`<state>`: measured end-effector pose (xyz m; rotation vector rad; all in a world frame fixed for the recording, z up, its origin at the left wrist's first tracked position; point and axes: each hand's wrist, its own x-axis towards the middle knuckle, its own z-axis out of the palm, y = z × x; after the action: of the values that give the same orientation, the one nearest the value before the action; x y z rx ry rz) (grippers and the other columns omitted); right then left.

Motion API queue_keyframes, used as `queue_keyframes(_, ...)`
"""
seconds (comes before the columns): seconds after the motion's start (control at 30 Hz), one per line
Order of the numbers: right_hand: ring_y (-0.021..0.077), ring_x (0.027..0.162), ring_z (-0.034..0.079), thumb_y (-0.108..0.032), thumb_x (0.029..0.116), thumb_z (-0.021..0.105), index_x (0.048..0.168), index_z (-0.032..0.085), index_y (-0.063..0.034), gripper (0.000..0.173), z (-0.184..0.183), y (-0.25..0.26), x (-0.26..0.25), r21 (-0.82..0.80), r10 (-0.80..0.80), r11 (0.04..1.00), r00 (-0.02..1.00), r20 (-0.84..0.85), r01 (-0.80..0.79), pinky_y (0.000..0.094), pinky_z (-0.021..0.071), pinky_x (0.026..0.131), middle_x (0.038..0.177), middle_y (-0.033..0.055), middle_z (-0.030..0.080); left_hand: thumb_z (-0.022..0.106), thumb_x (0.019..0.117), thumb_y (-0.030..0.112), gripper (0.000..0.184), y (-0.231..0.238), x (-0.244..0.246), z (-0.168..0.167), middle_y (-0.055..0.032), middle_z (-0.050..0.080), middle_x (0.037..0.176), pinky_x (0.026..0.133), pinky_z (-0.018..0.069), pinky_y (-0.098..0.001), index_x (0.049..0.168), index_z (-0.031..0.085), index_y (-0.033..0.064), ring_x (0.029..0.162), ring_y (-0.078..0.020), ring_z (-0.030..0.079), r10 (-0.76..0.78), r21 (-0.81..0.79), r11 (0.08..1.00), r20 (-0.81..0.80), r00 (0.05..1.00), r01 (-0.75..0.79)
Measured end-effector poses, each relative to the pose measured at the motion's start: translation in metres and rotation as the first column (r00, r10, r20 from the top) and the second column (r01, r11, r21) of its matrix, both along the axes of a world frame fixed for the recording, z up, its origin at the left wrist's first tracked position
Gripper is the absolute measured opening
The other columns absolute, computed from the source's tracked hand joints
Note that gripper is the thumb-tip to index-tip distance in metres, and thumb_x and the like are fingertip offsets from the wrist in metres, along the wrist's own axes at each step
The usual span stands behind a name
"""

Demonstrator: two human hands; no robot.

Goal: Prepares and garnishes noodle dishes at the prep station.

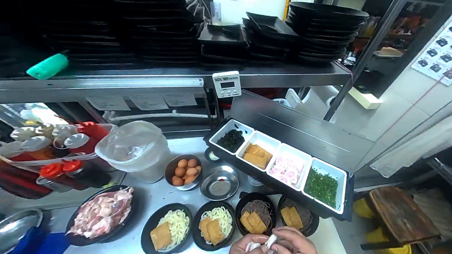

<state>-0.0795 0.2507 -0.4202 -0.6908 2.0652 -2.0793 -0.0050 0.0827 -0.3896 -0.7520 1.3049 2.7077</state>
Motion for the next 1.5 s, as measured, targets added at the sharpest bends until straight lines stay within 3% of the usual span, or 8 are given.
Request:
queue_keyframes(0.3,0.0194,0.077,0.075,-0.003,0.0823,0.085,0.109,0.076,-0.0072,0.029,-0.002,-0.003,0.007,0.058,-0.143,0.987,0.982,-0.123,0.151,0.0370,0.0692,0.066,0.108,0.0067,0.074,0.068,0.0925,-0.006,0.020,0.003,-0.001,0.002,-0.0241,0.073,0.105,0.087,0.0629,-0.0491,0.113,0.068,-0.0075,0.093,-0.0339,0.074,0.029,-0.057,0.998,0.001,1.000,-0.029)
queue_keyframes(0.47,0.0160,0.080,0.075,-0.008,0.0849,0.084,0.107,0.077,-0.0086,0.024,-0.002,-0.005,0.007,0.128,-0.121,0.982,0.985,-0.125,0.137,0.0347,0.0693,0.069,0.106,0.0035,0.075,0.069,0.0907,-0.007,0.022,0.002,-0.001,0.001,-0.0224,0.073,0.102,0.084,0.0634,-0.0474,0.113,0.068,-0.0063,0.090,-0.0318,0.074,0.043,-0.071,0.997,0.002,0.999,-0.042)
queue_keyframes(0.7,0.0200,0.081,0.074,-0.006,0.0810,0.085,0.097,0.072,-0.0079,0.021,0.010,-0.003,-0.003,0.174,-0.008,0.985,0.985,0.175,-0.023,0.0384,0.0680,0.073,0.105,0.0057,0.071,0.068,0.0883,-0.012,0.030,0.000,-0.001,-0.003,-0.0229,0.073,0.106,0.086,0.0630,-0.0474,0.118,0.069,-0.0066,0.092,-0.0318,0.074,0.001,-0.068,0.998,0.003,1.000,-0.001)
queue_keyframes(0.83,0.0188,0.082,0.071,-0.007,0.0799,0.085,0.086,0.069,-0.0087,0.018,0.004,-0.001,-0.006,0.154,0.004,0.988,0.988,0.155,-0.028,0.0357,0.0654,0.070,0.101,0.0060,0.070,0.069,0.0895,-0.009,0.026,0.001,-0.003,-0.006,-0.0233,0.073,0.105,0.086,0.0628,-0.0465,0.116,0.069,-0.0065,0.092,-0.0318,0.074,-0.012,-0.049,0.999,0.048,0.999,0.014)
queue_keyframes(1.1,0.0284,0.081,0.074,-0.005,0.0854,0.082,0.093,0.067,-0.0024,0.018,0.005,0.005,-0.006,-0.002,-0.031,0.999,0.940,0.341,0.033,0.0458,0.0669,0.072,0.106,0.0137,0.074,0.063,0.0933,-0.007,0.023,0.000,-0.010,-0.015,-0.0228,0.072,0.107,0.090,0.0606,-0.0499,0.116,0.064,-0.0039,0.096,-0.0332,0.072,0.007,0.206,0.978,0.089,0.996,-0.025)
queue_keyframes(1.27,0.0285,0.079,0.074,-0.006,0.0839,0.084,0.093,0.066,-0.0015,0.020,0.000,0.006,-0.007,-0.013,-0.052,0.998,0.909,0.414,0.063,0.0449,0.0663,0.069,0.103,0.0150,0.074,0.065,0.0925,-0.007,0.022,0.003,-0.016,-0.017,-0.0231,0.072,0.106,0.089,0.0613,-0.0497,0.115,0.063,-0.0047,0.094,-0.0338,0.073,-0.015,0.148,0.989,0.118,0.993,-0.002)
queue_keyframes(1.37,0.0277,0.074,0.071,-0.006,0.0820,0.083,0.094,0.065,-0.0001,0.022,-0.007,0.009,-0.011,-0.048,-0.058,0.994,0.833,0.550,0.100,0.0438,0.0630,0.064,0.092,0.0162,0.072,0.068,0.0924,-0.005,0.025,0.004,-0.019,-0.019,-0.0230,0.072,0.107,0.089,0.0614,-0.0500,0.117,0.065,-0.0049,0.095,-0.0338,0.073,-0.077,0.113,0.992,0.135,0.988,0.062)
queue_keyframes(1.5,0.0254,0.066,0.066,-0.004,0.0804,0.079,0.094,0.061,0.0006,0.023,-0.016,0.027,-0.031,-0.033,-0.163,0.968,0.717,0.678,0.250,0.0412,0.0577,0.059,0.080,0.0162,0.068,0.061,0.1001,0.006,0.034,0.003,-0.024,-0.028,-0.0218,0.071,0.113,0.093,0.0595,-0.0495,0.133,0.058,-0.0019,0.102,-0.0335,0.072,-0.173,0.121,0.981,0.185,0.967,0.152)
